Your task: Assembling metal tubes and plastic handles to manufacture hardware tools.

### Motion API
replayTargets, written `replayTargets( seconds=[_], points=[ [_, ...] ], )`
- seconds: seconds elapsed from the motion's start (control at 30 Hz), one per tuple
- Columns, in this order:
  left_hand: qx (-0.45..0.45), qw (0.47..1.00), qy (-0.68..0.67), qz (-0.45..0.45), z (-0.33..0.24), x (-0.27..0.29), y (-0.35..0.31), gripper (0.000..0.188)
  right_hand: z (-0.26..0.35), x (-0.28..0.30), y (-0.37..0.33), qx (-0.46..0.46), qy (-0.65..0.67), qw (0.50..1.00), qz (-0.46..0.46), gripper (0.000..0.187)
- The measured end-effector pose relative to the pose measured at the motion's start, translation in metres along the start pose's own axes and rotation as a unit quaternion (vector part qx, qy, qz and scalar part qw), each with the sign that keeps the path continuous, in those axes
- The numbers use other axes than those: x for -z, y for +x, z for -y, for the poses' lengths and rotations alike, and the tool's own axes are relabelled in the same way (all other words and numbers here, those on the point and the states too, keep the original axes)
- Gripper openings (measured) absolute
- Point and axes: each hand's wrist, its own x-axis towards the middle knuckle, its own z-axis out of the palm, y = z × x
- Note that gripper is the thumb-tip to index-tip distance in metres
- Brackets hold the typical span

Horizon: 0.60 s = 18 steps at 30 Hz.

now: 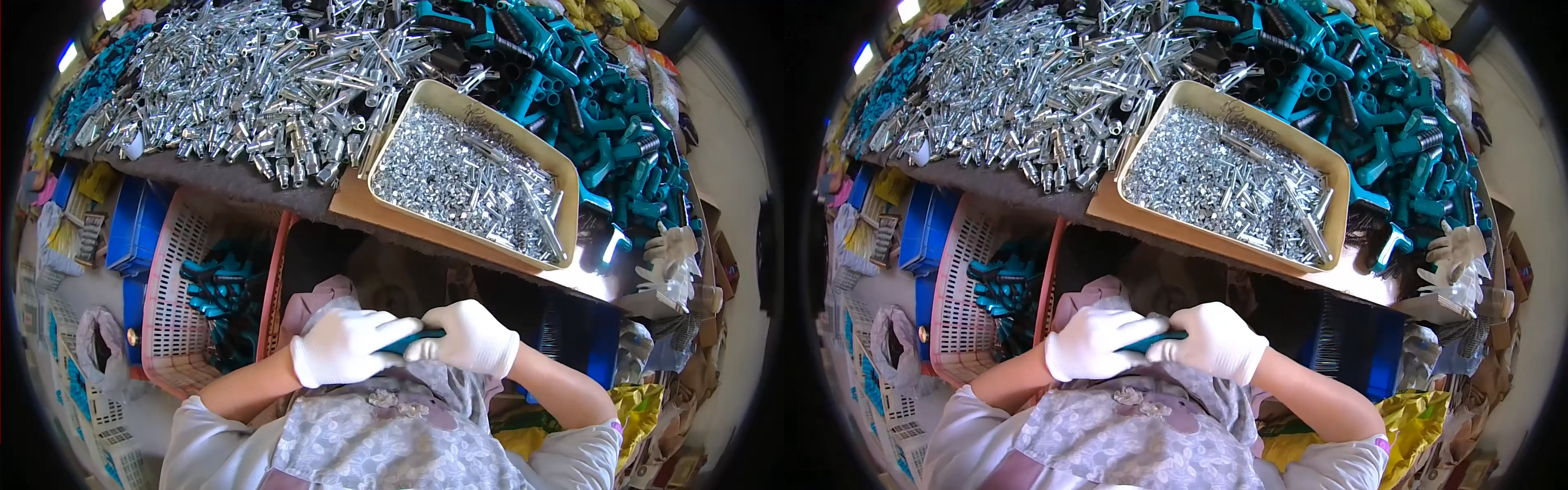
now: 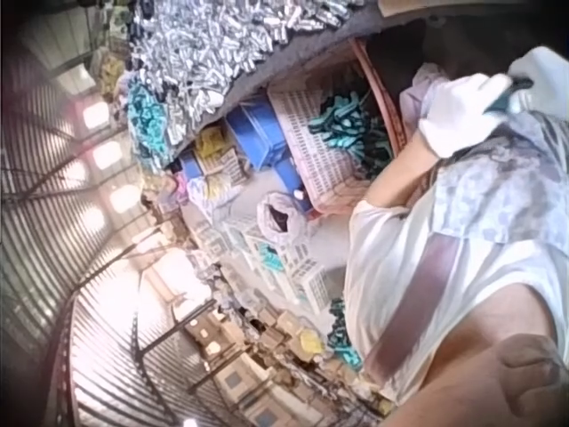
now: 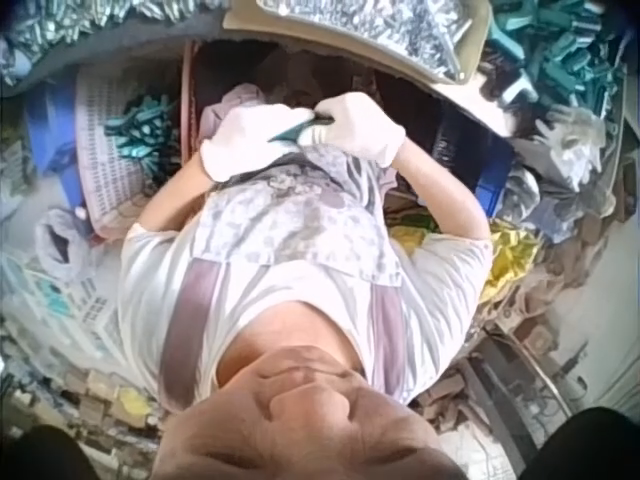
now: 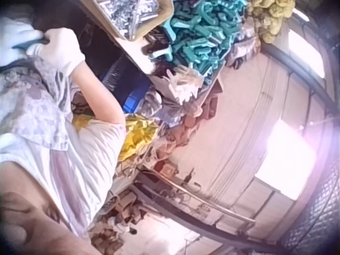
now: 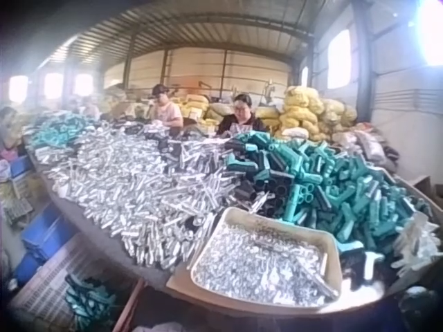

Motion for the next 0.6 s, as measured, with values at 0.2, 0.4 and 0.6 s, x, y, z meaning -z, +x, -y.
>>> replayTargets(
  seconds=[0.2,0.4,0.6],
  points=[
    [0.065,0.993,0.042,-0.084,0.002,0.008,0.001,0.045,0.02,0.05,0.032,0.076,-0.129,0.96,-0.238,0.018],
    [0.112,0.986,-0.047,-0.114,-0.009,0.004,-0.004,0.049,-0.025,0.092,0.089,-0.037,-0.254,0.918,-0.302,0.02],
    [0.122,0.983,-0.047,-0.13,-0.003,0.004,-0.009,0.047,-0.026,0.097,0.074,0.003,-0.08,0.932,-0.354,0.013]
  ],
)
